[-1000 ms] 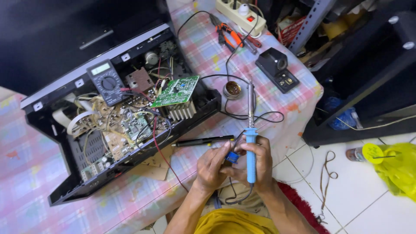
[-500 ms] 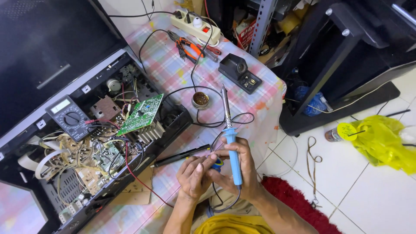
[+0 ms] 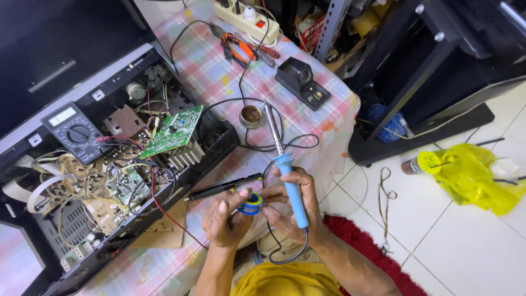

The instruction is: Soldering electronic components onto a printed circuit board (PCB) as part of a repair process.

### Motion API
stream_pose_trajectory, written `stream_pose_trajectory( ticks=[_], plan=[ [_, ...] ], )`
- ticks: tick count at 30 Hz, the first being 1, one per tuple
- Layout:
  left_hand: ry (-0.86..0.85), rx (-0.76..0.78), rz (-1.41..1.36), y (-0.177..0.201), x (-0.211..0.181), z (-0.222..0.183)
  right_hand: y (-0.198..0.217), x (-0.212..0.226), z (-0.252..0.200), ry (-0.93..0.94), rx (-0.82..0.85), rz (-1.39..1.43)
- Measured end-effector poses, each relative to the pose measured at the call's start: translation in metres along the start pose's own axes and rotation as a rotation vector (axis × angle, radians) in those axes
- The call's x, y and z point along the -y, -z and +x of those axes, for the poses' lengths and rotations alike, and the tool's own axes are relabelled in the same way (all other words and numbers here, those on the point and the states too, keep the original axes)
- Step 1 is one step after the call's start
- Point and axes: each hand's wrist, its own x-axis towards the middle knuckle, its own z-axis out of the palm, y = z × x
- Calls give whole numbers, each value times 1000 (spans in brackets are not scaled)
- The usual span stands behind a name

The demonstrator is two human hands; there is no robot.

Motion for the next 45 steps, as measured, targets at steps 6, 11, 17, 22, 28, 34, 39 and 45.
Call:
stream_pose_trajectory(
  ticks=[6, 11, 17, 22, 28, 34, 39, 45],
  plan=[
    [332, -208, -156, 2, -6, -24, -9, -8, -5, 34, 0, -2],
    [502, -336, -61, 5, -12, -22, -12, -9, -3, 73, -2, -51],
    [612, -446, -137, 12, -14, -13, -11, -4, 2, 6, 52, -127],
    [529, -403, -98, 22, 2, -5, -9, 11, 8, 167, 4, -204],
    [531, -17, -27, 28, 2, 10, -13, 29, 22, 205, -155, -96],
    [681, 298, -467, 57, -19, 42, -2, 28, 41, 260, -3, -143],
    [786, 419, -698, 89, -30, 46, -11, 23, 36, 282, 108, -157],
    [704, 314, -451, 89, -21, 39, -15, 11, 37, 299, 160, -192]
  ],
)
